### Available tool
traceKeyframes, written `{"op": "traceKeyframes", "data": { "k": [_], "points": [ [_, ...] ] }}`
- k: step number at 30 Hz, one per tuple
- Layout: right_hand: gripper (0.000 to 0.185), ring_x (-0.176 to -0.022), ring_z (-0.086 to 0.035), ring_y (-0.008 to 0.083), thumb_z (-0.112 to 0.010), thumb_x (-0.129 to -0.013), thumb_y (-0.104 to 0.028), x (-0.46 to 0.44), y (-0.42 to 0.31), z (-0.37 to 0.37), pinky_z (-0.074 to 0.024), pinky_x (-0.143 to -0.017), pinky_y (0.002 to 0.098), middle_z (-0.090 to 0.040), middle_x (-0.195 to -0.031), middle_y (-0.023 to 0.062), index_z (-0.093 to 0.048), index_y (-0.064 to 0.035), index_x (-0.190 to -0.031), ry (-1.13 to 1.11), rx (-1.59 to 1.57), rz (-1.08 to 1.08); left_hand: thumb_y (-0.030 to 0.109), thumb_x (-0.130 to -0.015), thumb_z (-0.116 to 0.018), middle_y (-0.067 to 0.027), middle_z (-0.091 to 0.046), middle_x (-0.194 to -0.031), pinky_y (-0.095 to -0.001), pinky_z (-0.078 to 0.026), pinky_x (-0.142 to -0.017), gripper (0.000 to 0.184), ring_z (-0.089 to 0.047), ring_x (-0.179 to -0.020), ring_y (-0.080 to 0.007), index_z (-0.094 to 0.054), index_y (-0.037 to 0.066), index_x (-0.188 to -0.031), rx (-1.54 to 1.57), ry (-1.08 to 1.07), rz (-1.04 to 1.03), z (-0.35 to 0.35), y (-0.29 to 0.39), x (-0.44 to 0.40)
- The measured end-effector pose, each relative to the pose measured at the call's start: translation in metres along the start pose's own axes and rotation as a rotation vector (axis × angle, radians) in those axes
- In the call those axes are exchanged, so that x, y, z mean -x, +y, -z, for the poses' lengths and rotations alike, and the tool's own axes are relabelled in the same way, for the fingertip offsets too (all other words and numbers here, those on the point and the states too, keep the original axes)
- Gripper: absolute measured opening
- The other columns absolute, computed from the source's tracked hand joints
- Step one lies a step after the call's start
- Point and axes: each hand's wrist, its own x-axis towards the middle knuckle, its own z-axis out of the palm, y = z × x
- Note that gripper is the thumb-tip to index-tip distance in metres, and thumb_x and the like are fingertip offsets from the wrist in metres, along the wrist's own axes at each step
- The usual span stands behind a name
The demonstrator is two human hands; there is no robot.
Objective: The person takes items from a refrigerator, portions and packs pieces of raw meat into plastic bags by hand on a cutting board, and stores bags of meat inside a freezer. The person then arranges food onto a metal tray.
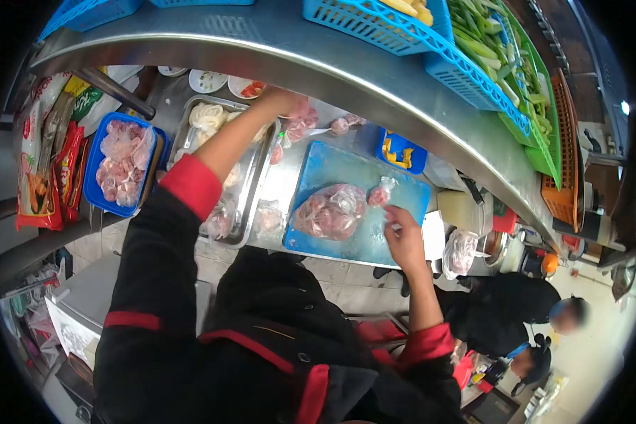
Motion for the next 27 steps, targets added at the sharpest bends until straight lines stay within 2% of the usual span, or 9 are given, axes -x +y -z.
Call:
{"op": "traceKeyframes", "data": {
  "k": [3,4,6,9,12,15,19,22,27],
  "points": [
    [0.038,-0.093,-0.066,0.0354,-0.059,-0.081,0.003,-0.063,-0.015,-0.027,-0.0546,-0.079,0.0410,-0.063,-0.108,0.0171,-0.064,-0.0061,-0.117,-0.030,0.167,0.263,0.030,-0.088,-0.066,-0.0203,-0.067,-0.106,-0.0404,-0.058,-0.073,0.027,-0.071,-0.085,-0.0316,-0.068,0.004,-0.093,-0.707,-0.128,-0.038,-0.036,-0.003,0.075],
    [0.039,-0.095,-0.065,0.0362,-0.056,-0.080,0.004,-0.091,-0.020,-0.034,-0.0540,-0.082,0.0423,-0.064,-0.106,0.0171,-0.064,-0.0063,-0.117,-0.018,0.210,0.298,0.024,-0.089,-0.062,-0.0260,-0.058,-0.122,-0.0420,-0.058,-0.075,0.026,-0.069,-0.090,-0.0361,-0.067,0.006,-0.107,-1.006,-0.069,-0.392,-0.044,-0.037,0.076],
    [0.042,-0.099,-0.064,0.0388,-0.052,-0.078,0.006,-0.155,-0.012,-0.054,-0.0517,-0.087,0.0456,-0.064,-0.106,0.0194,-0.065,-0.0075,-0.116,0.144,0.338,0.446,0.016,-0.090,-0.057,-0.0188,-0.064,-0.115,-0.0444,-0.058,-0.068,0.041,-0.071,-0.083,-0.0353,-0.053,0.012,-0.131,-1.159,0.187,-0.392,-0.061,-0.082,0.063],
    [0.041,-0.102,-0.063,0.0402,-0.052,-0.079,0.002,-0.235,0.017,-0.096,-0.0495,-0.090,0.0471,-0.066,-0.106,0.0208,-0.065,-0.0099,-0.116,0.202,0.411,0.426,0.016,-0.093,-0.049,-0.0202,-0.061,-0.121,-0.0477,-0.058,-0.077,0.046,-0.068,-0.092,-0.0423,-0.044,0.011,-0.138,-1.200,0.196,-0.145,-0.076,-0.073,0.050],
    [0.031,-0.102,-0.062,0.0407,-0.056,-0.081,-0.006,-0.267,0.030,-0.125,-0.0480,-0.092,0.0472,-0.067,-0.105,0.0214,-0.069,-0.0111,-0.108,0.258,0.645,0.441,0.019,-0.095,-0.051,-0.0219,-0.062,-0.119,-0.0469,-0.057,-0.074,0.040,-0.070,-0.088,-0.0362,-0.050,0.010,-0.134,-1.197,0.036,-0.067,-0.079,-0.052,0.038],
    [0.020,-0.097,-0.065,0.0413,-0.061,-0.081,-0.016,-0.276,0.046,-0.133,-0.0517,-0.085,0.0465,-0.070,-0.096,0.0206,-0.072,-0.0041,-0.093,0.287,0.351,0.357,0.024,-0.095,-0.052,-0.0162,-0.070,-0.107,-0.0494,-0.056,-0.076,0.032,-0.070,-0.084,-0.0378,-0.054,0.010,-0.124,-0.997,0.245,-0.333,-0.083,-0.049,0.042],
    [0.031,-0.093,-0.068,0.0355,-0.068,-0.082,-0.021,-0.213,0.022,-0.063,-0.0526,-0.083,0.0439,-0.071,-0.097,0.0176,-0.068,-0.0031,-0.106,0.241,0.034,0.179,0.031,-0.089,-0.059,-0.0172,-0.071,-0.095,-0.0482,-0.053,-0.081,0.032,-0.068,-0.092,-0.0376,-0.057,0.009,-0.112,-0.782,0.096,-0.187,-0.083,0.019,0.073],
    [0.035,-0.082,-0.067,0.0346,-0.067,-0.085,-0.020,-0.131,0.008,-0.008,-0.0526,-0.078,0.0429,-0.069,-0.096,0.0189,-0.065,-0.0063,-0.117,0.372,-0.441,-0.004,0.029,-0.086,-0.064,-0.0196,-0.070,-0.097,-0.0487,-0.052,-0.084,0.037,-0.067,-0.095,-0.0382,-0.057,0.010,-0.117,-0.475,-0.128,-0.405,-0.118,0.033,0.100],
    [0.048,-0.106,-0.059,0.0342,-0.070,-0.085,-0.024,-0.053,0.108,0.019,-0.0480,-0.092,0.0420,-0.062,-0.108,0.0227,-0.057,-0.0033,-0.127,0.439,-0.155,-0.133,0.023,-0.081,-0.070,-0.0194,-0.070,-0.105,-0.0456,-0.053,-0.087,0.049,-0.066,-0.099,-0.0389,-0.059,0.013,-0.127,-0.440,-0.191,-0.385,-0.166,0.026,0.102]
  ]
}}
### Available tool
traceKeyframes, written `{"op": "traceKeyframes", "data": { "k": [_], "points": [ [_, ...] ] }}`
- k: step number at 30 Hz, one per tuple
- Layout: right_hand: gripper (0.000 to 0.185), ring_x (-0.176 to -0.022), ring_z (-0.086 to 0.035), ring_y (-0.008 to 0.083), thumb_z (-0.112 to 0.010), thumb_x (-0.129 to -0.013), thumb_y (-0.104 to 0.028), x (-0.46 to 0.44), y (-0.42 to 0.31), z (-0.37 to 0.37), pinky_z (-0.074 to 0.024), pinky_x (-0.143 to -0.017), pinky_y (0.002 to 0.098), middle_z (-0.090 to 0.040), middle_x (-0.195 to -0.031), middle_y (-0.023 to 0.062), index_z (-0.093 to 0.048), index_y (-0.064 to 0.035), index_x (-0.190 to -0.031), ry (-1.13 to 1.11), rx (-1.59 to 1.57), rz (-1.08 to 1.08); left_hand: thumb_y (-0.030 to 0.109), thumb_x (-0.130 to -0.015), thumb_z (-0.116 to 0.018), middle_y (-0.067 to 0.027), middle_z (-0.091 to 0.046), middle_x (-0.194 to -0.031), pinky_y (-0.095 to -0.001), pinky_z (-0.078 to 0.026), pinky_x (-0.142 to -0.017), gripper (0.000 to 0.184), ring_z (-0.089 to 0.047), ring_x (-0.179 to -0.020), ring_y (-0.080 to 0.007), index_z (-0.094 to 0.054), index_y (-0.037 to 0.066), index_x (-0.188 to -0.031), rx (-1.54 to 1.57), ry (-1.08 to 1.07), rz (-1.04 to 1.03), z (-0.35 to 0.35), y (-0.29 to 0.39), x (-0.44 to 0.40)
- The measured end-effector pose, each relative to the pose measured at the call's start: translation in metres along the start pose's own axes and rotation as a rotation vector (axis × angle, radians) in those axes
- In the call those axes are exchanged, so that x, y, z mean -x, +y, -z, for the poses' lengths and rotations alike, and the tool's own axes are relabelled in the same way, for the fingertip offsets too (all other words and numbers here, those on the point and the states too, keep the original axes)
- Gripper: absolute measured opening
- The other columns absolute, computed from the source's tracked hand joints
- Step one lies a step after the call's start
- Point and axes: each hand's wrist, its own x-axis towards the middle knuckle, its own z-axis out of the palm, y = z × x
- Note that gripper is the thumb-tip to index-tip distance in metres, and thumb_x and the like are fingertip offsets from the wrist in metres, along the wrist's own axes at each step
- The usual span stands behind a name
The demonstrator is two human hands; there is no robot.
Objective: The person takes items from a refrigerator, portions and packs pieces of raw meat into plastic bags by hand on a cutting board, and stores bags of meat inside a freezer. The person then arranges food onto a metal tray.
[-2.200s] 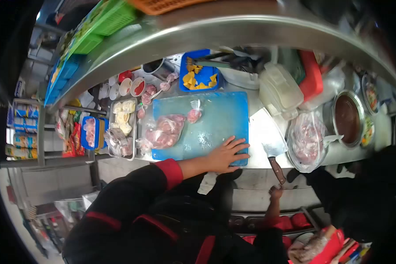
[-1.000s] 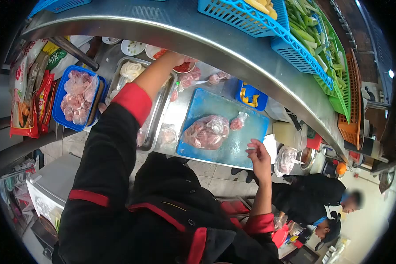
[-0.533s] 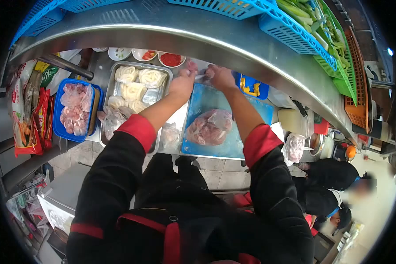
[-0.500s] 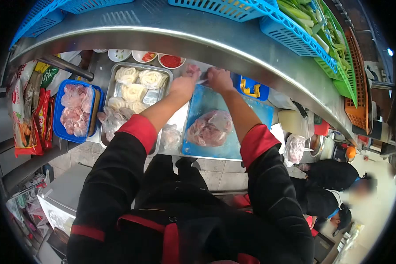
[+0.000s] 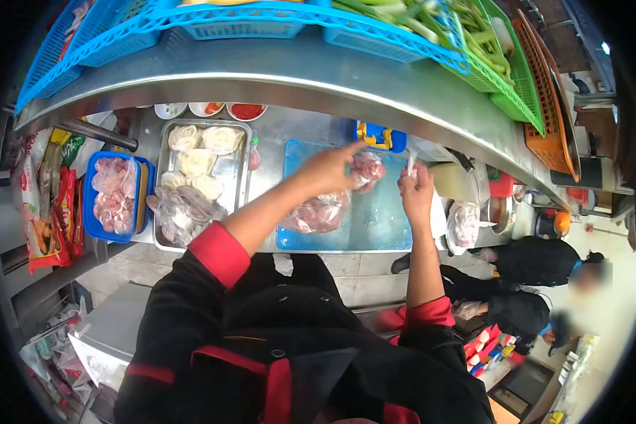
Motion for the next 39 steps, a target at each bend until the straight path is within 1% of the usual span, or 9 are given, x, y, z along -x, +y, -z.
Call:
{"op": "traceKeyframes", "data": {
  "k": [5,10,13,16,20,30,32,37,39],
  "points": [
    [0.066,-0.117,-0.049,0.0485,-0.077,-0.078,-0.034,0.027,0.050,-0.070,-0.0455,-0.098,0.0511,-0.042,-0.140,0.0292,-0.050,-0.0185,-0.136,0.040,0.303,0.380,0.016,-0.084,-0.061,-0.0136,-0.070,-0.104,-0.0483,-0.046,-0.092,0.031,-0.059,-0.112,-0.0314,-0.064,0.010,-0.114,-0.886,-0.016,0.150,0.064,-0.084,0.015],
    [0.063,-0.118,-0.049,0.0454,-0.079,-0.076,-0.025,0.011,0.017,-0.082,-0.0453,-0.097,0.0518,-0.047,-0.132,0.0258,-0.053,-0.0199,-0.133,-0.013,0.392,0.286,0.021,-0.084,-0.061,-0.0107,-0.071,-0.097,-0.0458,-0.040,-0.094,0.022,-0.052,-0.118,-0.0260,-0.067,0.014,-0.104,-1.577,-0.295,-0.084,0.062,-0.124,0.026],
    [0.060,-0.114,-0.052,0.0443,-0.079,-0.073,-0.024,-0.021,0.039,-0.089,-0.0494,-0.091,0.0499,-0.049,-0.129,0.0238,-0.056,-0.0215,-0.129,-0.050,0.404,0.234,0.025,-0.087,-0.061,-0.0099,-0.072,-0.093,-0.0444,-0.044,-0.093,0.023,-0.057,-0.112,-0.0276,-0.068,0.011,-0.104,-1.477,-0.369,0.030,0.058,-0.068,-0.007],
    [0.054,-0.107,-0.057,0.0421,-0.077,-0.073,-0.021,-0.032,0.062,-0.053,-0.0522,-0.087,0.0465,-0.054,-0.121,0.0221,-0.060,-0.0189,-0.124,-0.072,0.198,0.167,0.020,-0.092,-0.062,-0.0056,-0.071,-0.105,-0.0314,-0.049,-0.089,0.031,-0.066,-0.099,-0.0202,-0.064,0.000,-0.117,-0.105,-0.293,0.333,0.047,-0.032,-0.041],
    [0.052,-0.098,-0.062,0.0399,-0.074,-0.074,-0.015,-0.016,0.072,0.017,-0.0519,-0.087,0.0433,-0.059,-0.109,0.0223,-0.059,-0.0076,-0.123,0.008,-0.255,0.130,0.018,-0.098,-0.059,-0.0073,-0.067,-0.119,-0.0316,-0.049,-0.095,0.039,-0.064,-0.104,-0.0164,-0.057,-0.003,-0.131,0.523,-0.260,0.398,-0.005,-0.012,-0.063],
    [0.042,-0.090,-0.065,0.0133,-0.064,-0.086,-0.006,0.002,0.102,0.076,-0.0536,-0.078,0.0271,-0.064,-0.112,0.0038,-0.057,-0.0075,-0.128,-0.271,-1.021,-0.121,0.033,-0.102,-0.053,-0.0091,-0.068,-0.112,-0.0370,-0.054,-0.087,0.040,-0.066,-0.101,-0.0195,-0.058,0.002,-0.126,0.898,-0.386,0.454,-0.092,0.090,-0.063],
    [0.055,-0.107,-0.063,0.0253,-0.068,-0.084,-0.015,0.002,0.118,0.061,-0.0505,-0.091,0.0339,-0.061,-0.122,0.0165,-0.052,-0.0040,-0.135,-0.396,-0.929,-0.153,0.033,-0.100,-0.057,-0.0078,-0.067,-0.111,-0.0346,-0.054,-0.085,0.039,-0.066,-0.100,-0.0182,-0.058,0.004,-0.128,0.850,-0.385,0.474,-0.094,0.093,-0.062],
    [0.063,-0.118,-0.056,0.0220,-0.068,-0.085,-0.009,0.017,0.101,0.081,-0.0477,-0.097,0.0306,-0.054,-0.133,0.0142,-0.046,-0.0103,-0.144,-0.146,-0.084,0.160,0.028,-0.097,-0.065,-0.0050,-0.068,-0.108,-0.0285,-0.054,-0.078,0.033,-0.067,-0.096,-0.0158,-0.060,0.009,-0.124,0.550,-0.250,0.490,-0.107,0.092,-0.050],
    [0.071,-0.120,-0.055,0.0213,-0.071,-0.081,-0.004,0.024,0.069,0.097,-0.0464,-0.099,0.0315,-0.053,-0.135,0.0142,-0.044,-0.0101,-0.147,-0.449,-0.962,0.006,0.025,-0.096,-0.066,-0.0048,-0.069,-0.106,-0.0279,-0.054,-0.078,0.027,-0.067,-0.094,-0.0152,-0.061,0.008,-0.117,0.577,-0.375,0.426,-0.111,0.090,-0.042]
  ]
}}
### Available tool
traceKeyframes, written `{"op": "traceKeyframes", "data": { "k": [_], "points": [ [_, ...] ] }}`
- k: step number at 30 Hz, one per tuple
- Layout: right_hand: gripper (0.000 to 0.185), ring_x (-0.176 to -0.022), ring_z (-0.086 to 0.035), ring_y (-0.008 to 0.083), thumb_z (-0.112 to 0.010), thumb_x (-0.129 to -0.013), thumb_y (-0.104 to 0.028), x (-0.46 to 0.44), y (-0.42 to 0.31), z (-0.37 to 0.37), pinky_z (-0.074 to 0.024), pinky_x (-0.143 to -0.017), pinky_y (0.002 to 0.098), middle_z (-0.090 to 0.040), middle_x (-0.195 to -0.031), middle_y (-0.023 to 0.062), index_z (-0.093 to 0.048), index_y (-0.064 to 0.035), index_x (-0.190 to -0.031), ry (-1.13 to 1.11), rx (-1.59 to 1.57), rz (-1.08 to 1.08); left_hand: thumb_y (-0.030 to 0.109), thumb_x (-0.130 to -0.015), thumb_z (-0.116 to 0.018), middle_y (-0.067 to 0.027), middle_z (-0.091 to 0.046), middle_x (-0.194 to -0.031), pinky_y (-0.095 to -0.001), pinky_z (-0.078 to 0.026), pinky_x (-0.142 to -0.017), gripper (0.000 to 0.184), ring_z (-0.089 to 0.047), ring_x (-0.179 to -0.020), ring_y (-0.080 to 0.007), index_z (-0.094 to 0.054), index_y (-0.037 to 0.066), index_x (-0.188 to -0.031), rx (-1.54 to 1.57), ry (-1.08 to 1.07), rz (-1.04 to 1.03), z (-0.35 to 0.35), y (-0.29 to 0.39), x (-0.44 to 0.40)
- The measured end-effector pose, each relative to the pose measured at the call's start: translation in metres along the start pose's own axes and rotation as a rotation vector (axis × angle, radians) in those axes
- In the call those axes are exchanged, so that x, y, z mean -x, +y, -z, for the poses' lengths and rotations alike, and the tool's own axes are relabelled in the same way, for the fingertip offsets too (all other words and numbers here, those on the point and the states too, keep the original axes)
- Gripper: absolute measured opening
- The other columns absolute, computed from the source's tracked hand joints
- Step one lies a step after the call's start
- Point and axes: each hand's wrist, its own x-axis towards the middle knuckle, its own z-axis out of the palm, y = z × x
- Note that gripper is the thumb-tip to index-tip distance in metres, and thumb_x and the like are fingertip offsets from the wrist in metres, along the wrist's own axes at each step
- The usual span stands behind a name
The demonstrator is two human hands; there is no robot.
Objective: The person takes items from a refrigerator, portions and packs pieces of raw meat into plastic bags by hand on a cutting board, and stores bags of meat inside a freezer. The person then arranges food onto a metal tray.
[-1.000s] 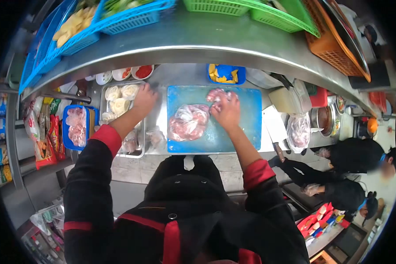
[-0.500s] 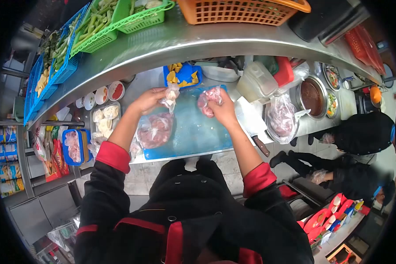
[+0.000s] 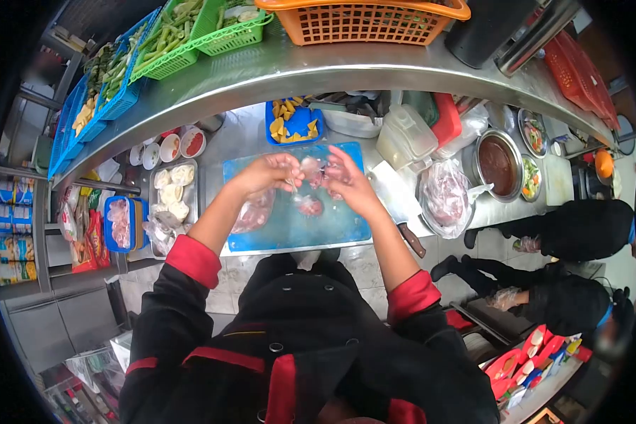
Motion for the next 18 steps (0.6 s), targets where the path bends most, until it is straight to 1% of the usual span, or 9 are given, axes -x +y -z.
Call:
{"op": "traceKeyframes", "data": {
  "k": [1,4,6,7,8,10,11,14,18],
  "points": [
    [0.071,-0.120,-0.055,0.0213,-0.071,-0.081,-0.004,-0.002,0.000,-0.003,-0.0464,-0.099,0.0315,-0.053,-0.135,0.0142,-0.044,-0.0101,-0.147,-0.003,0.006,0.000,0.022,-0.097,-0.064,-0.0061,-0.069,-0.106,-0.0280,-0.053,-0.080,0.020,-0.067,-0.094,-0.0147,-0.061,0.008,-0.112,0.011,-0.018,0.014,-0.005,-0.001,0.004],
    [0.075,-0.115,-0.057,0.0183,-0.073,-0.080,-0.001,-0.012,0.000,-0.013,-0.0494,-0.094,0.0312,-0.054,-0.133,0.0120,-0.043,-0.0107,-0.148,-0.192,0.086,0.047,0.016,-0.096,-0.065,-0.0054,-0.068,-0.101,-0.0273,-0.053,-0.074,0.017,-0.066,-0.087,-0.0143,-0.061,0.008,-0.110,0.074,-0.029,-0.017,-0.017,-0.001,0.021],
    [0.069,-0.109,-0.061,0.0163,-0.072,-0.082,-0.001,-0.018,-0.001,-0.015,-0.0514,-0.090,0.0306,-0.059,-0.127,0.0094,-0.046,-0.0098,-0.145,-0.383,0.061,0.024,0.015,-0.097,-0.063,-0.0053,-0.067,-0.099,-0.0263,-0.051,-0.073,0.018,-0.065,-0.086,-0.0133,-0.060,0.007,-0.113,0.185,-0.049,-0.066,-0.017,-0.002,0.036],
    [0.061,-0.096,-0.066,0.0165,-0.071,-0.085,-0.003,-0.023,0.005,-0.019,-0.0546,-0.082,0.0294,-0.065,-0.117,0.0083,-0.049,-0.0074,-0.142,-0.441,-0.129,-0.079,0.013,-0.097,-0.060,-0.0053,-0.066,-0.096,-0.0254,-0.049,-0.072,0.019,-0.063,-0.084,-0.0123,-0.059,0.006,-0.115,0.290,-0.086,-0.110,-0.015,-0.002,0.044],
    [0.061,-0.096,-0.066,0.0165,-0.071,-0.085,-0.003,-0.025,0.008,-0.021,-0.0546,-0.082,0.0294,-0.065,-0.117,0.0083,-0.049,-0.0074,-0.142,-0.469,-0.122,-0.082,0.013,-0.097,-0.060,-0.0053,-0.066,-0.096,-0.0254,-0.049,-0.072,0.019,-0.063,-0.084,-0.0123,-0.059,0.006,-0.115,0.297,-0.063,-0.125,-0.011,-0.002,0.053],
    [0.050,-0.084,-0.068,0.0154,-0.068,-0.090,-0.006,-0.021,-0.014,-0.037,-0.0571,-0.074,0.0287,-0.068,-0.109,0.0100,-0.052,-0.0045,-0.137,-0.499,-0.267,-0.206,0.010,-0.096,-0.059,-0.0031,-0.062,-0.089,-0.0246,-0.046,-0.069,0.021,-0.058,-0.077,-0.0104,-0.058,0.005,-0.116,0.385,0.012,-0.187,-0.003,0.000,0.075],
    [0.045,-0.081,-0.070,0.0171,-0.065,-0.095,-0.012,-0.021,-0.021,-0.045,-0.0585,-0.068,0.0290,-0.068,-0.109,0.0127,-0.051,-0.0031,-0.136,-0.542,-0.311,-0.194,0.010,-0.096,-0.059,-0.0031,-0.062,-0.089,-0.0246,-0.046,-0.069,0.021,-0.058,-0.077,-0.0104,-0.058,0.005,-0.116,0.392,0.038,-0.199,0.001,0.001,0.085],
    [0.042,-0.084,-0.071,0.0188,-0.062,-0.097,-0.014,-0.027,-0.028,-0.068,-0.0588,-0.069,0.0296,-0.069,-0.109,0.0135,-0.051,-0.0015,-0.136,-0.631,-0.425,-0.288,0.009,-0.096,-0.059,-0.0013,-0.060,-0.085,-0.0243,-0.047,-0.070,0.017,-0.057,-0.078,-0.0094,-0.059,0.005,-0.112,0.338,0.071,-0.235,0.013,0.004,0.115],
    [0.044,-0.087,-0.072,0.0216,-0.061,-0.097,-0.013,-0.036,-0.038,-0.106,-0.0590,-0.072,0.0312,-0.067,-0.114,0.0150,-0.049,-0.0009,-0.138,-0.717,-0.419,-0.363,0.012,-0.097,-0.057,-0.0015,-0.060,-0.085,-0.0238,-0.044,-0.068,0.018,-0.056,-0.077,-0.0092,-0.059,0.005,-0.113,0.281,0.075,-0.284,0.034,0.008,0.151]
  ]
}}
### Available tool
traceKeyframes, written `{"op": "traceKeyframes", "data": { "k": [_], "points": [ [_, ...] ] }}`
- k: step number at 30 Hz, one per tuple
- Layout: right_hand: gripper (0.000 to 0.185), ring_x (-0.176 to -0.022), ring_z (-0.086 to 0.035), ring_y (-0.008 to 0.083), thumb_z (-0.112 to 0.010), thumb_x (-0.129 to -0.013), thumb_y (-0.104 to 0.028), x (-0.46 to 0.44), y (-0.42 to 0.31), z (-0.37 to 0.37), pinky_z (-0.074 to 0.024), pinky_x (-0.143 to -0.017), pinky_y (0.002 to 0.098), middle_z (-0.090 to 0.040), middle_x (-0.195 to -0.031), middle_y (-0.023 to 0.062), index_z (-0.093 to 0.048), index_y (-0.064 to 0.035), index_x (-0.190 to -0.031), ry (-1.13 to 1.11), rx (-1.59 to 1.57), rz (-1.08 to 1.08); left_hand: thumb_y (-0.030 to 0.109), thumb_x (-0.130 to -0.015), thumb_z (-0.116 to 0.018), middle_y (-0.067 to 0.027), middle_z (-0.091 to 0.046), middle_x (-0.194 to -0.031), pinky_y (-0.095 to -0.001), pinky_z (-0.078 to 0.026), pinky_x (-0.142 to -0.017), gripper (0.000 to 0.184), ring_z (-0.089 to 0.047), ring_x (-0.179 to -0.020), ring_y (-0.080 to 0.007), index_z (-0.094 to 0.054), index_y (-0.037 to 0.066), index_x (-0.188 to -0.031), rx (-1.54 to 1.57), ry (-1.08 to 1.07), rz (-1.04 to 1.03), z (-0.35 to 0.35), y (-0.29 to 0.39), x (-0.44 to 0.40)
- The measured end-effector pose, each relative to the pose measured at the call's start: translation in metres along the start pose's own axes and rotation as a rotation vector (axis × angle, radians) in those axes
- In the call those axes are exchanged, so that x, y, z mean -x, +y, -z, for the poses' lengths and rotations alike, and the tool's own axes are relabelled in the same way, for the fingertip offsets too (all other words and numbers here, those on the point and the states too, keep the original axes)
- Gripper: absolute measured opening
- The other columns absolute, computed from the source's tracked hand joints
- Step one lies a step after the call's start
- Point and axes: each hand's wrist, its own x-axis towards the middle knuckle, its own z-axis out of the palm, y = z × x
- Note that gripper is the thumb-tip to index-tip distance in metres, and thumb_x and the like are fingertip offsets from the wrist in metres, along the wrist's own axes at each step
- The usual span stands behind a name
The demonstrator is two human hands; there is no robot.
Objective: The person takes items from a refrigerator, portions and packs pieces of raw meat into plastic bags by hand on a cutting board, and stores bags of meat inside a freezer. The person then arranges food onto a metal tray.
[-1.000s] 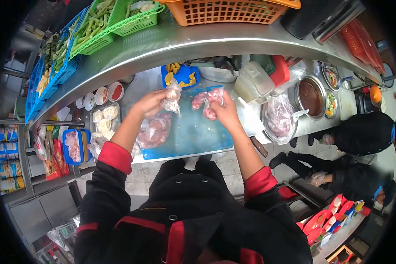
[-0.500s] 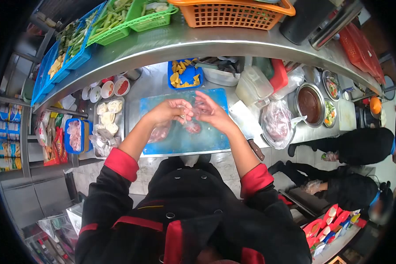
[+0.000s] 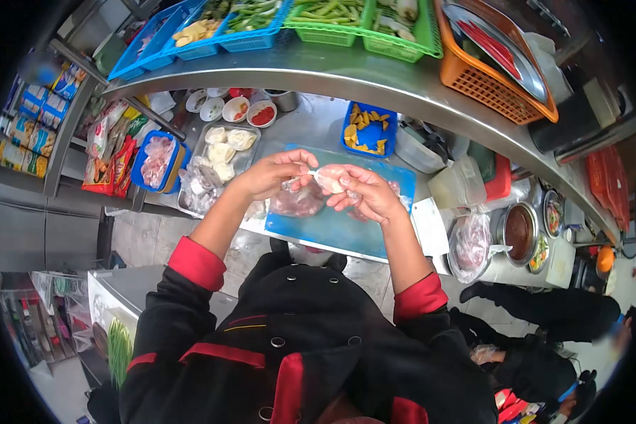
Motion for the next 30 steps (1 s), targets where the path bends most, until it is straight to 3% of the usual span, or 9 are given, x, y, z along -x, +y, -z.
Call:
{"op": "traceKeyframes", "data": {
  "k": [6,8,10,14,18,22,24,28,30],
  "points": [
    [0.043,-0.112,-0.063,0.0200,-0.059,-0.091,0.001,-0.050,0.015,-0.039,-0.0543,-0.092,0.0339,-0.061,-0.130,0.0131,-0.056,-0.0005,-0.134,0.109,0.343,0.183,0.016,-0.097,-0.058,-0.0014,-0.063,-0.088,-0.0230,-0.044,-0.070,0.022,-0.059,-0.081,-0.0089,-0.060,0.005,-0.116,-0.039,0.152,-0.011,0.040,0.009,0.034],
    [0.041,-0.117,-0.060,0.0179,-0.058,-0.087,0.008,-0.073,0.023,-0.048,-0.0515,-0.096,0.0333,-0.061,-0.131,0.0105,-0.061,0.0004,-0.127,0.169,0.620,0.378,0.017,-0.097,-0.058,-0.0013,-0.064,-0.089,-0.0227,-0.045,-0.071,0.023,-0.061,-0.082,-0.0089,-0.060,0.005,-0.117,-0.063,0.212,0.037,0.057,0.010,0.044],
    [0.040,-0.116,-0.060,0.0180,-0.059,-0.086,0.009,-0.097,0.035,-0.060,-0.0515,-0.096,0.0329,-0.061,-0.130,0.0104,-0.060,0.0006,-0.125,0.241,0.564,0.374,0.017,-0.096,-0.063,-0.0007,-0.066,-0.092,-0.0229,-0.047,-0.074,0.027,-0.063,-0.084,-0.0092,-0.060,0.005,-0.120,-0.223,0.106,0.002,0.082,0.004,0.052],
    [0.037,-0.114,-0.060,0.0178,-0.061,-0.084,0.013,-0.142,0.048,-0.091,-0.0518,-0.094,0.0318,-0.062,-0.125,0.0106,-0.059,0.0010,-0.119,0.406,0.375,0.382,0.016,-0.093,-0.069,-0.0018,-0.068,-0.094,-0.0242,-0.049,-0.076,0.024,-0.063,-0.083,-0.0090,-0.064,0.004,-0.113,-0.115,0.145,-0.073,0.126,0.002,0.068],
    [0.038,-0.109,-0.062,0.0182,-0.066,-0.086,0.008,-0.181,0.067,-0.106,-0.0516,-0.094,0.0318,-0.062,-0.120,0.0098,-0.057,-0.0012,-0.121,0.463,0.463,0.428,0.016,-0.092,-0.070,-0.0030,-0.068,-0.093,-0.0251,-0.050,-0.077,0.021,-0.063,-0.083,-0.0092,-0.066,0.003,-0.109,-0.152,0.234,-0.114,0.156,0.012,0.095],
    [0.041,-0.106,-0.064,0.0195,-0.064,-0.091,0.002,-0.209,0.074,-0.128,-0.0542,-0.089,0.0322,-0.061,-0.118,0.0110,-0.052,-0.0013,-0.130,0.468,0.466,0.259,0.013,-0.092,-0.069,-0.0031,-0.069,-0.091,-0.0249,-0.051,-0.077,0.017,-0.063,-0.084,-0.0091,-0.067,0.002,-0.106,-0.171,0.359,-0.243,0.176,0.017,0.124],
    [0.045,-0.104,-0.065,0.0209,-0.064,-0.095,-0.008,-0.216,0.075,-0.142,-0.0564,-0.085,0.0341,-0.060,-0.118,0.0115,-0.047,-0.0043,-0.136,0.384,0.179,-0.001,0.011,-0.091,-0.069,-0.0017,-0.069,-0.092,-0.0252,-0.049,-0.082,0.015,-0.064,-0.087,-0.0101,-0.068,0.003,-0.104,-0.297,0.464,-0.305,0.179,0.014,0.142],
    [0.046,-0.102,-0.065,0.0201,-0.064,-0.095,-0.011,-0.249,0.111,-0.144,-0.0583,-0.080,0.0334,-0.060,-0.117,0.0117,-0.046,-0.0064,-0.138,0.154,0.170,-0.047,0.006,-0.090,-0.067,-0.0009,-0.069,-0.102,-0.0290,-0.048,-0.089,0.010,-0.062,-0.093,-0.0087,-0.069,0.003,-0.099,-0.670,0.570,-0.316,0.155,0.014,0.185],
    [0.043,-0.101,-0.065,0.0189,-0.065,-0.095,-0.010,-0.268,0.125,-0.140,-0.0585,-0.079,0.0322,-0.061,-0.114,0.0111,-0.049,-0.0060,-0.134,0.109,0.130,-0.051,0.006,-0.090,-0.068,-0.0011,-0.068,-0.104,-0.0274,-0.048,-0.086,0.013,-0.062,-0.094,-0.0085,-0.068,0.002,-0.102,-0.703,0.605,-0.339,0.150,0.004,0.210]
  ]
}}
